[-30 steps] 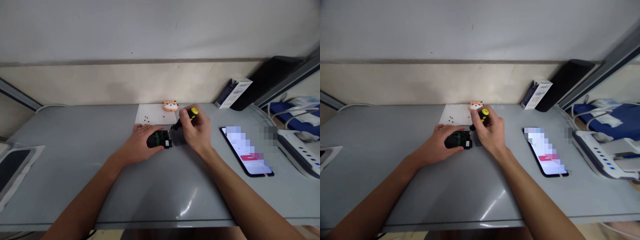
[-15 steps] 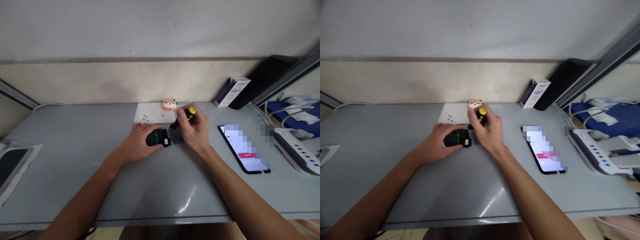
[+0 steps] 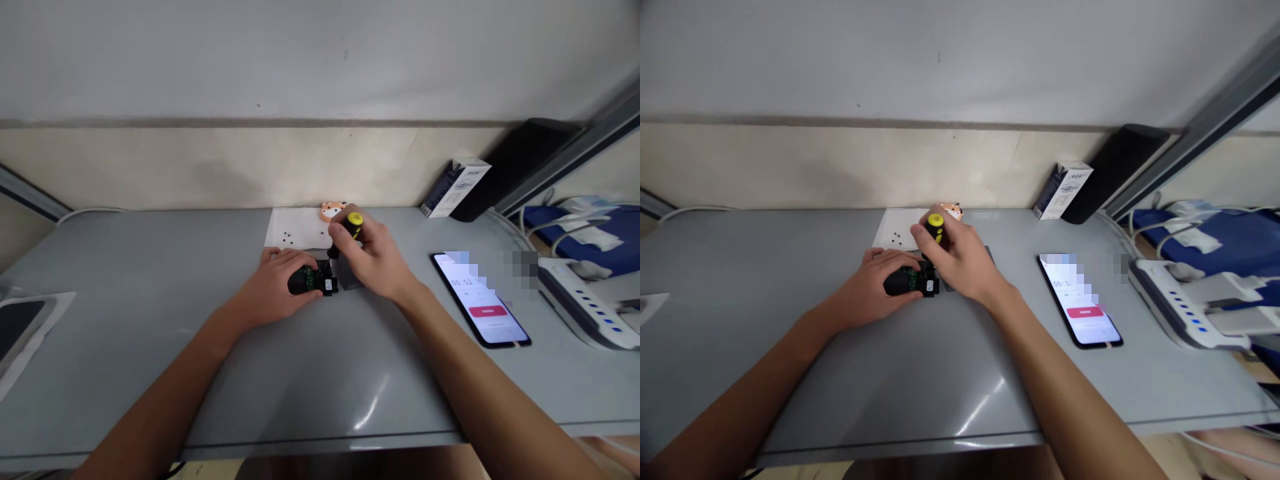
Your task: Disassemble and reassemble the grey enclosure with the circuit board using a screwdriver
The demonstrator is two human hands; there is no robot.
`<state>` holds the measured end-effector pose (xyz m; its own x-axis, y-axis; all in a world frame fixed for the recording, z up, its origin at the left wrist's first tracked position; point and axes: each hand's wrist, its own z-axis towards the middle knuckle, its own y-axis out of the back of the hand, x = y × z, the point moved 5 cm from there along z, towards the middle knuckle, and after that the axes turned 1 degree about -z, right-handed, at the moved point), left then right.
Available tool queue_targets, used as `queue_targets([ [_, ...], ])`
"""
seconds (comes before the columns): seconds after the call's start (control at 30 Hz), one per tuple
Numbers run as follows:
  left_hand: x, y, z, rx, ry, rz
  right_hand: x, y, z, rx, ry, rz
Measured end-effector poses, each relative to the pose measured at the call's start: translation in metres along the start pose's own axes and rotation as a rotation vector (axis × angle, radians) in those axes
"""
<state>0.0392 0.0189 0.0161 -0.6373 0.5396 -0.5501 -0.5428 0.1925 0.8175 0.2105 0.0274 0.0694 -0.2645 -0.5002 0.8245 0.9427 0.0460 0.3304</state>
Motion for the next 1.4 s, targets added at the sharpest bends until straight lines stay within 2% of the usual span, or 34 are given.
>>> queue_targets([
  [0.1,0.002,-0.001,0.0,-0.016,-0.031,0.025,0.001,-0.005,0.012,0.148,-0.017,0.042],
  [0.17,0.002,-0.001,0.0,-0.02,-0.045,0.032,-0.002,-0.007,0.018,0.178,-0.044,0.093],
  [0.23,0.001,-0.001,-0.001,-0.014,-0.058,0.032,-0.006,-0.009,0.021,0.148,-0.08,0.212],
  [0.4,-0.002,0.0,0.0,0.005,-0.074,0.049,-0.017,-0.019,0.014,0.005,-0.149,0.68],
  [0.5,-0.002,0.0,0.0,-0.001,-0.08,0.062,-0.019,-0.023,0.01,-0.076,-0.195,0.798],
  [0.63,-0.001,-0.001,-0.001,-0.004,-0.089,0.058,-0.016,-0.023,0.01,-0.115,-0.226,0.804],
  [0.87,-0.001,-0.001,-0.001,-0.005,-0.085,0.066,-0.011,-0.023,0.008,-0.104,-0.185,0.789],
  [1.4,-0.002,0.0,-0.001,0.002,-0.098,0.073,-0.012,-0.024,0.007,-0.103,-0.206,0.783],
])
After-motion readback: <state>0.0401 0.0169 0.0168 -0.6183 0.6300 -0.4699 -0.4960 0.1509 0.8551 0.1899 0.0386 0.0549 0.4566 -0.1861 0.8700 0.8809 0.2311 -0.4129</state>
